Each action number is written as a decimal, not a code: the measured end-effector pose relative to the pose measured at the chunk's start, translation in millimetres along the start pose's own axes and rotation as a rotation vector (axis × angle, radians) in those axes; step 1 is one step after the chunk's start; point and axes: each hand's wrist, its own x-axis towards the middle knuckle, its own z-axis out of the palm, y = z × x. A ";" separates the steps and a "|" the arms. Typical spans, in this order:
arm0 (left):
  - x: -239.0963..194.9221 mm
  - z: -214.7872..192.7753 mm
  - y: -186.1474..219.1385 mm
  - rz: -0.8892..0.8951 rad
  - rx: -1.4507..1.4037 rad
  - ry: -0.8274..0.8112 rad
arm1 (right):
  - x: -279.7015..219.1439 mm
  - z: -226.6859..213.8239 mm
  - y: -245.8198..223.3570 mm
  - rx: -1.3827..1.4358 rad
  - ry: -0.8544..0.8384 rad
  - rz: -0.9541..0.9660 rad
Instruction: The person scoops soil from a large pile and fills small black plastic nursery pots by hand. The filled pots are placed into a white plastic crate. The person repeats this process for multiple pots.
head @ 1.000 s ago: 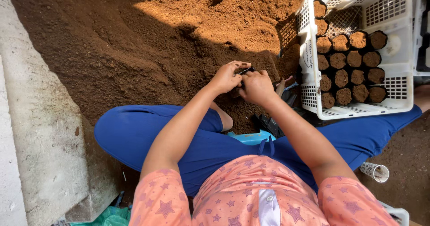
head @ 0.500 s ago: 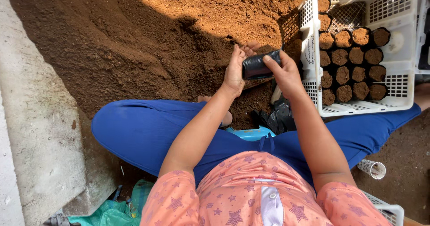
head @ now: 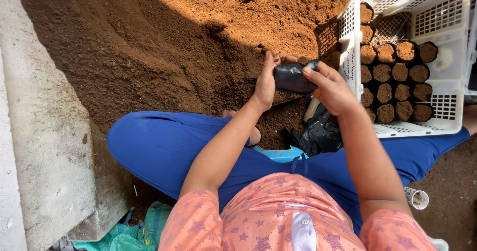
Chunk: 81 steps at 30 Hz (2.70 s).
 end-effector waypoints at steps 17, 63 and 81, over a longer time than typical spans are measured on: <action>-12.3 30.9 4.7 -0.107 -0.161 -0.046 | -20.6 -11.3 -20.5 -0.410 0.065 -0.217; 17.2 -114.2 -49.8 0.152 1.564 0.258 | 33.7 1.4 58.1 -1.534 0.008 -0.914; 76.1 -139.9 -6.5 -0.597 0.957 0.990 | 269.4 -48.6 109.0 -1.023 0.150 0.542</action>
